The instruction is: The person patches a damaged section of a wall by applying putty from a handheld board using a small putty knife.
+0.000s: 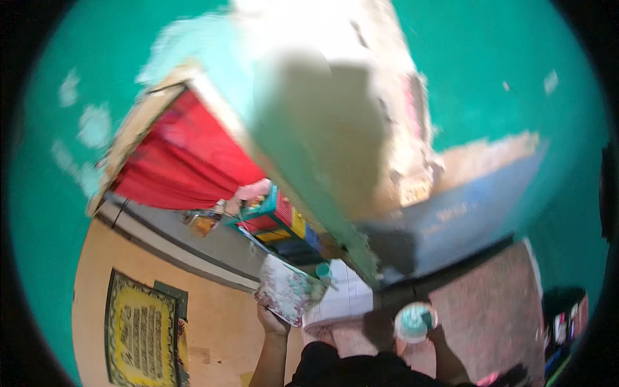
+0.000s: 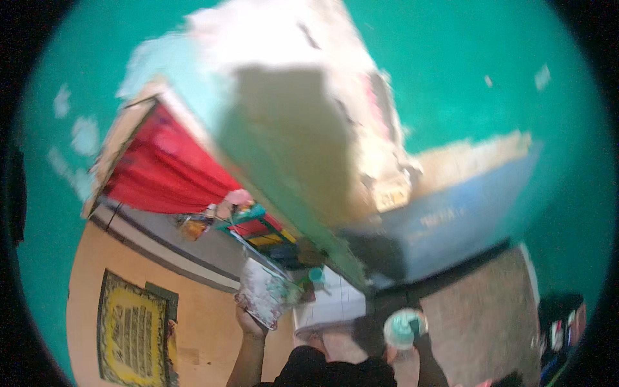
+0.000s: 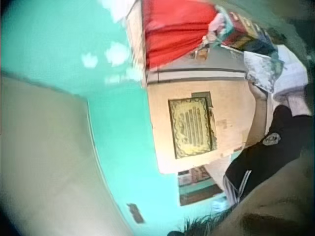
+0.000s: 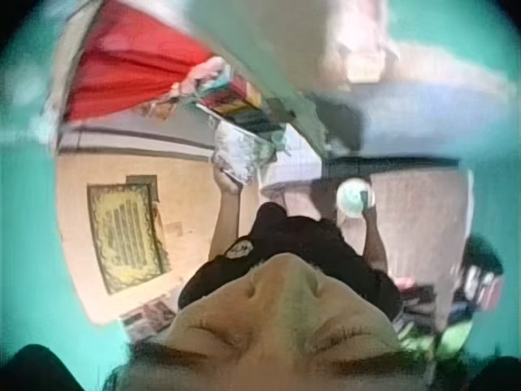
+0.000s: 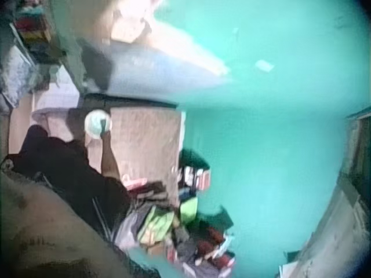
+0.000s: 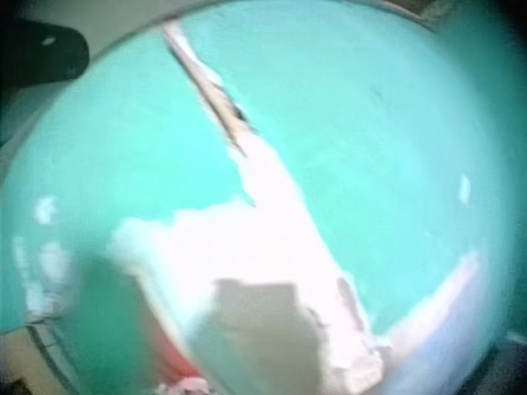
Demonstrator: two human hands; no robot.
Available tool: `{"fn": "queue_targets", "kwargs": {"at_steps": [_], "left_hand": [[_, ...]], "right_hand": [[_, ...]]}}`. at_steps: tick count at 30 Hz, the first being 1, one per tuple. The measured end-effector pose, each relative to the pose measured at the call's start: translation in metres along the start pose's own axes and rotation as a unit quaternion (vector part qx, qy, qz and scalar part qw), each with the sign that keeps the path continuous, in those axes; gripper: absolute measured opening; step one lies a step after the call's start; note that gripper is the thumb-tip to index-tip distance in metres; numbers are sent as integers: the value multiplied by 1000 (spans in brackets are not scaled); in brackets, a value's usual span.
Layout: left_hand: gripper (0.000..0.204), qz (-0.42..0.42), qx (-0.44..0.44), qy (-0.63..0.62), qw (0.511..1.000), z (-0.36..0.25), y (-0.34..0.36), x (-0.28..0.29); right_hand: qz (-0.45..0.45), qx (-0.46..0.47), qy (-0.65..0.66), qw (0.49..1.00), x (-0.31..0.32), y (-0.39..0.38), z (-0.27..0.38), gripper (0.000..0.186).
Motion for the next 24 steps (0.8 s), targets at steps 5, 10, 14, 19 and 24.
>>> {"fn": "queue_targets", "kwargs": {"at_steps": [5, 10, 14, 19, 24], "left_hand": [[64, -38, 46, 37, 998, 10, -11, 62], [66, -85, 115, 73, 987, 19, -47, 98], [65, -67, 173, 7, 983, 61, -48, 117], [60, 7, 210, 28, 977, 70, 6, 125], [63, -161, 194, 144, 957, 113, -13, 169]], "right_hand": [[-70, 169, -300, 936, -21, -12, 5, 73], [-286, 164, -120, 936, 2, -53, -70, 52], [-271, 54, -169, 946, 39, -26, -55, 52], [-212, 23, -221, 952, -41, 37, -27, 42], [-116, -66, -152, 979, -43, 106, 26, 37]]}}
Point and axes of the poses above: each hand's wrist, its own y-axis towards the middle knuckle, its own x-axis out of the back of the hand, z = x × y, the point moved 9 cm from there along y, towards the middle knuckle, and after that the axes turned 14 degrees about -x, right-handed, at the moved point
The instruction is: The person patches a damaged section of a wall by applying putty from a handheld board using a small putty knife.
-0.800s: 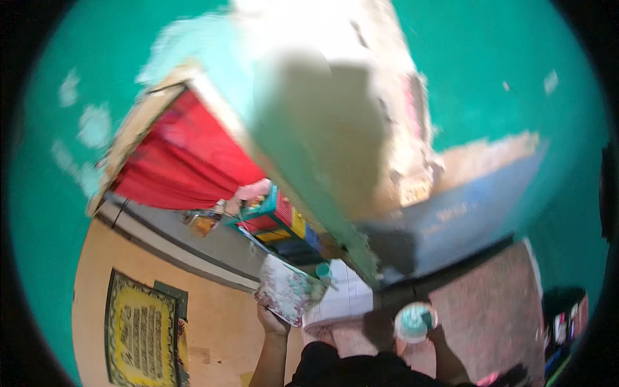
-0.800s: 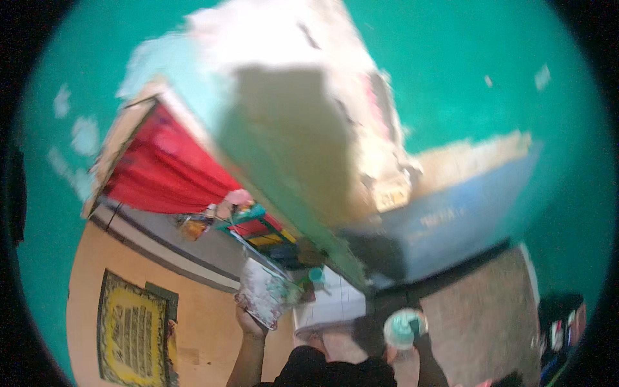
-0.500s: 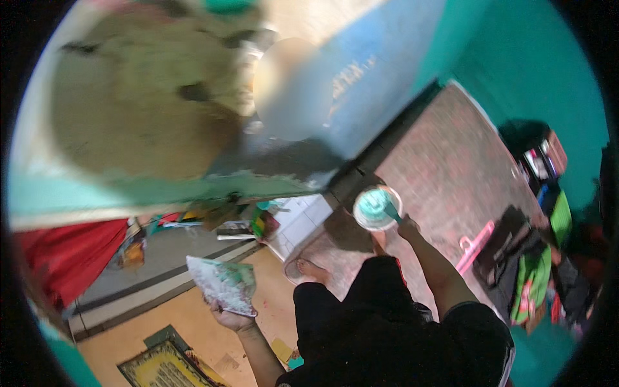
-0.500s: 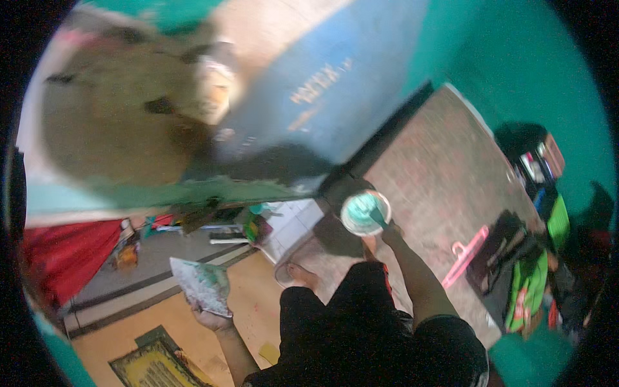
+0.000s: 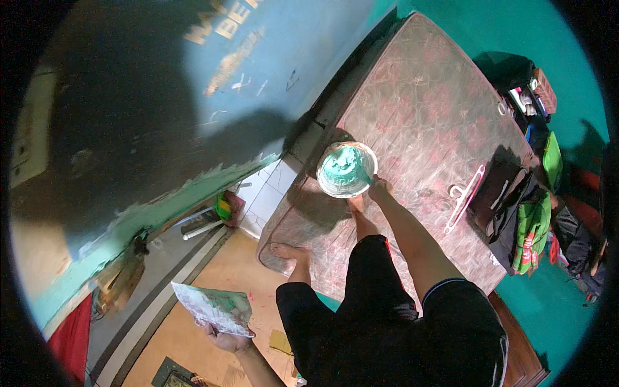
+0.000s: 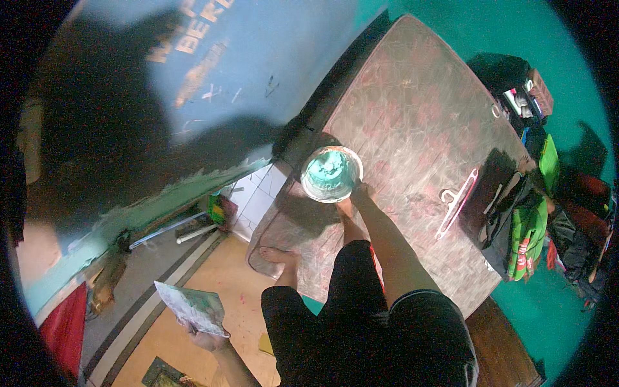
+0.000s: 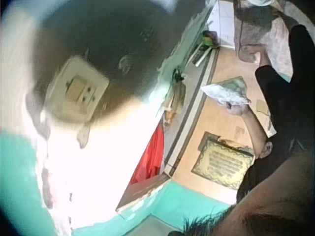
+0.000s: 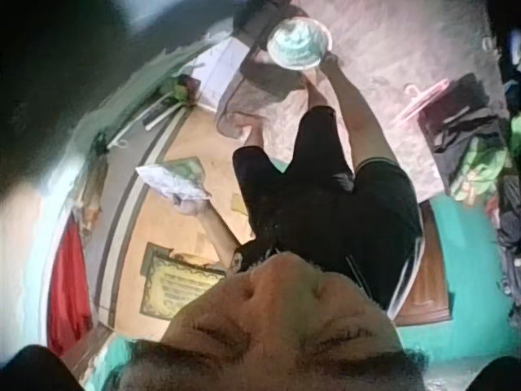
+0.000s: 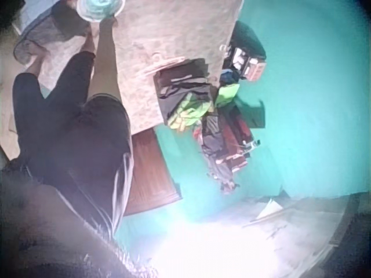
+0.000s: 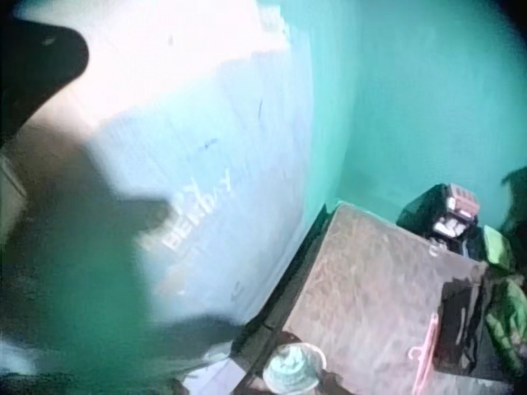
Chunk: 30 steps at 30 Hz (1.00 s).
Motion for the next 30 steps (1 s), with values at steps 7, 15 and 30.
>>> {"fn": "queue_targets", "kwargs": {"at_steps": [7, 15, 30], "left_hand": [[57, -29, 22, 43, 998, 71, 48, 10], [59, -17, 32, 88, 995, 102, 60, -11], [53, -25, 60, 110, 992, 146, 91, -32]], "right_hand": [[-30, -38, -49, 998, -74, 106, 21, 32], [29, -109, 81, 990, -108, 130, 47, 31], [-17, -141, 154, 978, -72, 113, 48, 40]]}}
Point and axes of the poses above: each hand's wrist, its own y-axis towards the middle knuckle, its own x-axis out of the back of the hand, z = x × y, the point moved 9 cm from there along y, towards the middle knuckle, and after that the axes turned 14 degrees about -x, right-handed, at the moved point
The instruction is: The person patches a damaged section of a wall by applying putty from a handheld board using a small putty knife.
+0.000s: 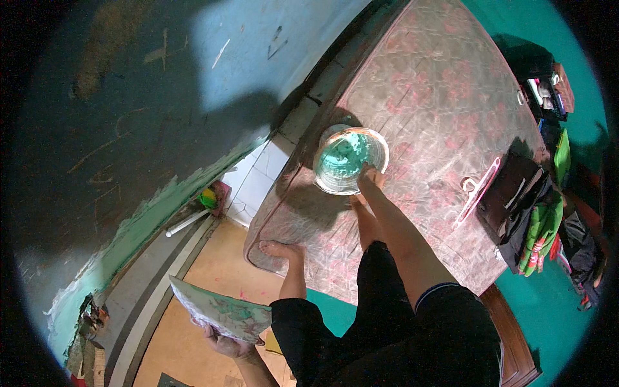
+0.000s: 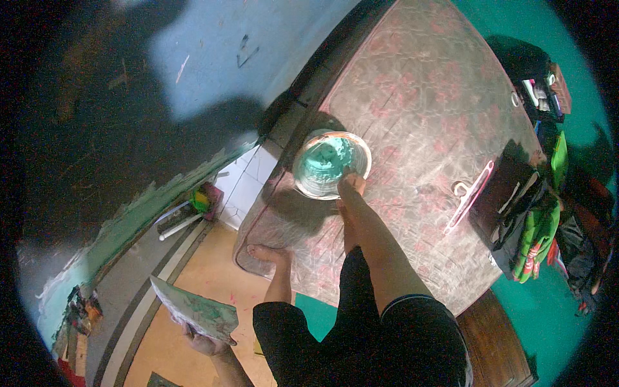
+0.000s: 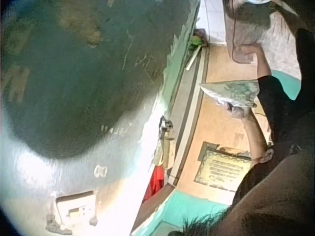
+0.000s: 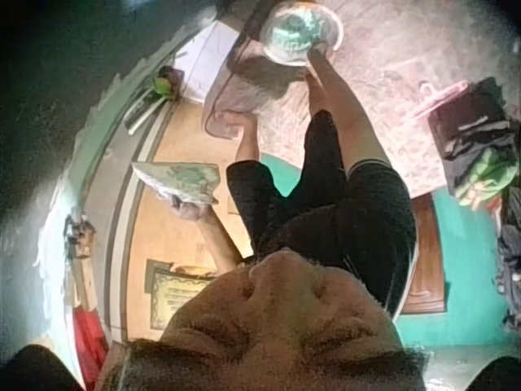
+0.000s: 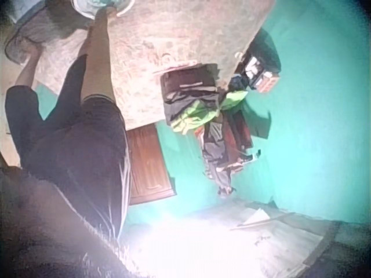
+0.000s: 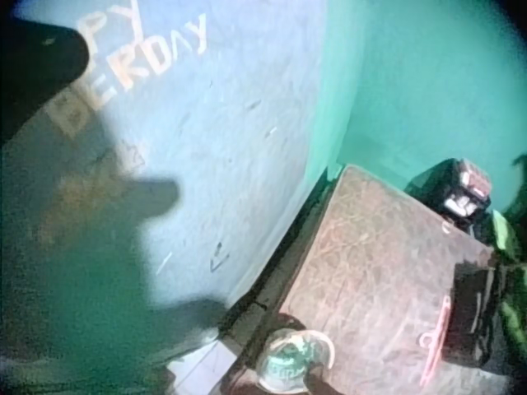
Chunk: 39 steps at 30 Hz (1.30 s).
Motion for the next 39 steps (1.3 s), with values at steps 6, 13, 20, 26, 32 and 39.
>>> {"fn": "queue_targets", "kwargs": {"at_steps": [6, 13, 20, 26, 32, 39], "left_hand": [[49, 19, 7, -5, 1000, 5, 10, 9], [49, -10, 10, 9, 1000, 20, 0, -5], [52, -2, 10, 5, 1000, 28, 5, 4], [53, 2, 22, -7, 1000, 35, 7, -4], [55, 42, 16, -1, 999, 35, 10, -2], [57, 16, 19, 9, 1000, 43, 6, -16]], "right_hand": [[5, 84, 61, 995, 17, 11, 14, 40], [-83, 169, 52, 981, 43, 25, 44, 26], [82, 264, 17, 961, -1, 44, 52, 33], [-53, 392, -165, 904, 1, 15, 66, 26], [-2, 354, -128, 926, -8, 15, 76, 28], [37, 414, -155, 896, 14, 6, 90, 27]]}}
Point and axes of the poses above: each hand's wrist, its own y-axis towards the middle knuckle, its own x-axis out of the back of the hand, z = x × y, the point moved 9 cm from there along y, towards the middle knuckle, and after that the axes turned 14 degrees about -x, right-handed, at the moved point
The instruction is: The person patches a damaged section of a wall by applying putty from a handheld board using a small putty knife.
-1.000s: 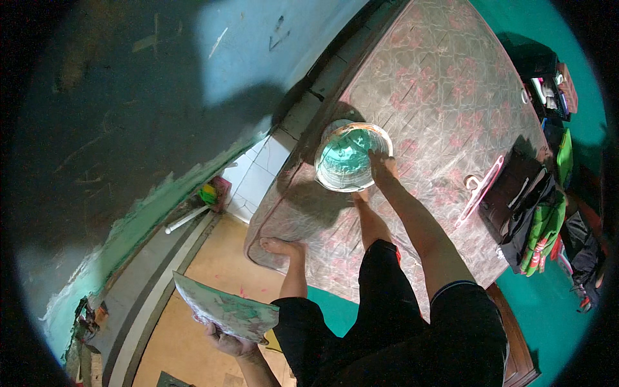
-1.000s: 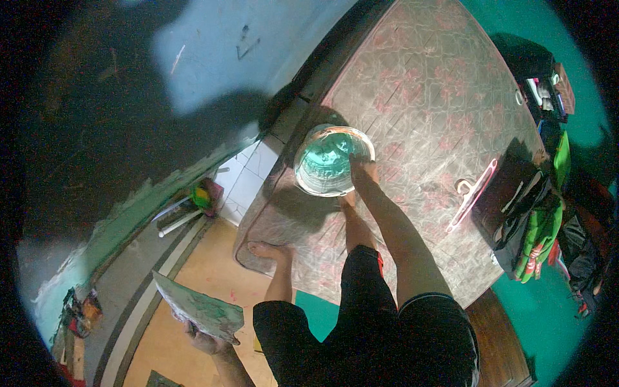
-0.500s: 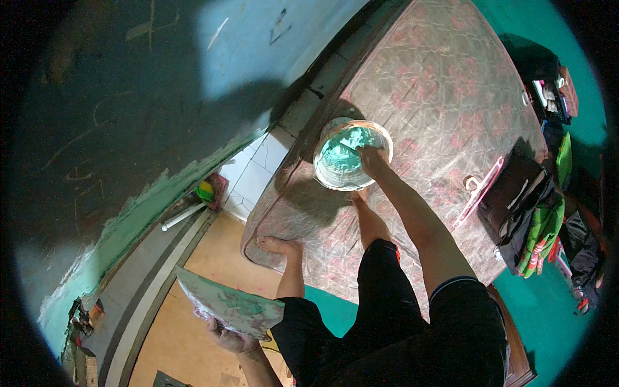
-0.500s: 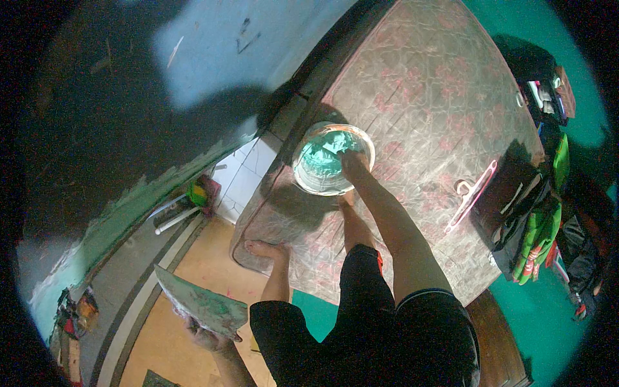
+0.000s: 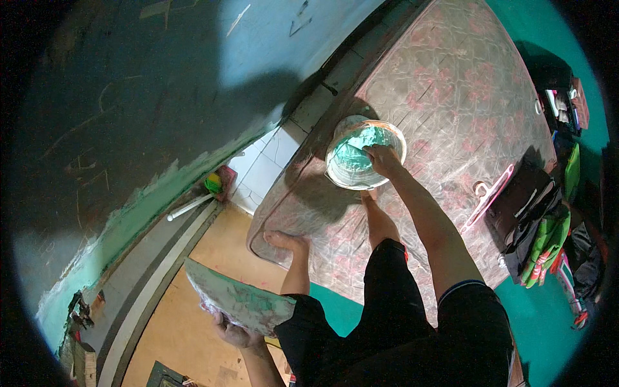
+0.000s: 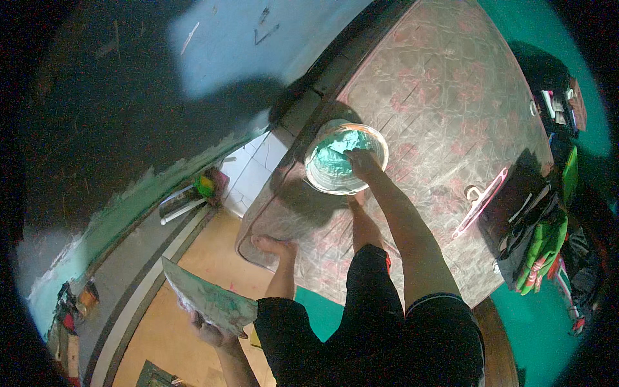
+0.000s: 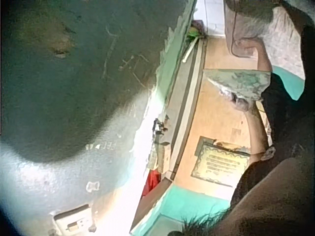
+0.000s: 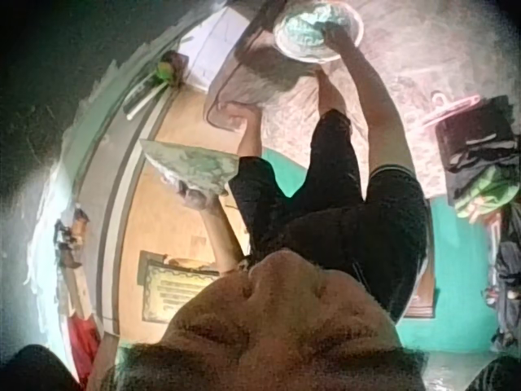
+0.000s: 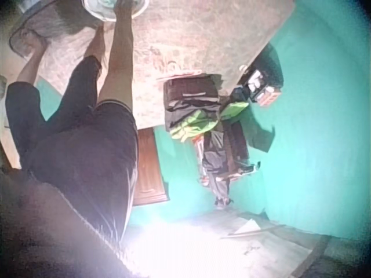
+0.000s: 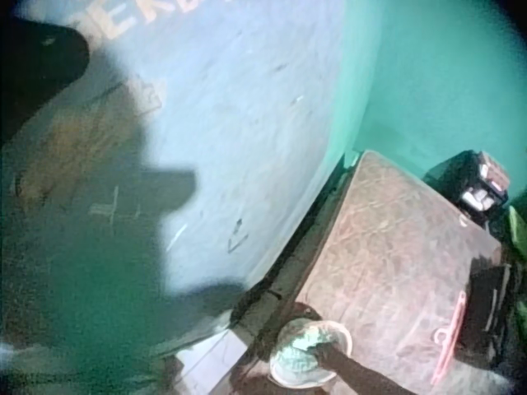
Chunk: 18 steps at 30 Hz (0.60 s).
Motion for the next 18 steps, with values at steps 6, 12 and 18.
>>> {"fn": "queue_targets", "kwargs": {"at_steps": [6, 12, 18], "left_hand": [[59, 0, 2, 17, 1000, -3, 3, 10], [57, 10, -10, 6, 1000, -8, -3, -16], [56, 11, -12, -14, 1000, -11, -5, -16]], "right_hand": [[-13, 24, 44, 999, 19, -2, -2, 26], [14, 2, 86, 996, 28, -19, -15, 28], [-4, -40, 173, 984, 48, -55, -39, 31]]}}
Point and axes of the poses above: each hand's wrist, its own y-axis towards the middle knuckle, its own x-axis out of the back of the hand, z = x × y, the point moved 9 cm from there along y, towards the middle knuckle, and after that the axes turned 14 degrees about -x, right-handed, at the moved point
